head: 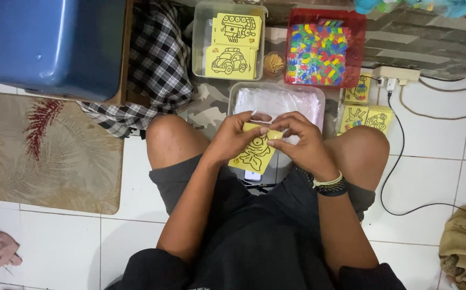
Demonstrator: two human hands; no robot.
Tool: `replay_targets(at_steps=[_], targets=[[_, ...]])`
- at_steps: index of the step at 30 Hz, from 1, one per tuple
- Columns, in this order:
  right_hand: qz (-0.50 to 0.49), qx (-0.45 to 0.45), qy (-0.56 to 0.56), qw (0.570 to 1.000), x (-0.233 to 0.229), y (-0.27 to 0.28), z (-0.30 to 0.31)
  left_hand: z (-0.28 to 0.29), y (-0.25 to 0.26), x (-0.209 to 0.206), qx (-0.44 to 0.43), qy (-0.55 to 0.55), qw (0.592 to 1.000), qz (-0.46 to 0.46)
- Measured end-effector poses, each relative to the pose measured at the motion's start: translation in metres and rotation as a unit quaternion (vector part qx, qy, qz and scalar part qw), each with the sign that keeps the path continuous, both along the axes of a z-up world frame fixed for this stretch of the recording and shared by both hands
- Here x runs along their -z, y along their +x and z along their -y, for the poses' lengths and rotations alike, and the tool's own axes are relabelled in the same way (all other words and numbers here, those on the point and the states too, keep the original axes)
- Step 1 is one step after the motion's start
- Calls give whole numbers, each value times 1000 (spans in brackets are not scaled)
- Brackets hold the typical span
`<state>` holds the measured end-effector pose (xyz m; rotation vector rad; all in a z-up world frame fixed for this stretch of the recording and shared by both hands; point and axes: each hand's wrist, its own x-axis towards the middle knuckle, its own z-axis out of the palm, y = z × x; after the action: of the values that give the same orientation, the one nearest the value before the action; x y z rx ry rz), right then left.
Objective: The person picks up individual yellow stickers and colorful rectangular items, placing them together into clear plastic bags by hand and then setting the filled bags into a container.
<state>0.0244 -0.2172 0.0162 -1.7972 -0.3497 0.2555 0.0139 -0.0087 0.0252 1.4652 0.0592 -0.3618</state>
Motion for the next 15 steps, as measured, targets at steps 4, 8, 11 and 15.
replay_targets(at_steps=[4, 8, 11, 15], targets=[[-26, 26, 14, 999, 24, -3, 1, 5, 7, 7, -28, 29, 999, 16], [-85, 107, 58, 989, 26, 1, 0, 8, 5, 23, -18, 22, 998, 52], [-85, 139, 66, 984, 28, 6, 9, -5, -4, 45, 10, 43, 998, 39], [-86, 136, 58, 985, 29, 16, 12, -12, 0, 63, 42, 10, 999, -17]])
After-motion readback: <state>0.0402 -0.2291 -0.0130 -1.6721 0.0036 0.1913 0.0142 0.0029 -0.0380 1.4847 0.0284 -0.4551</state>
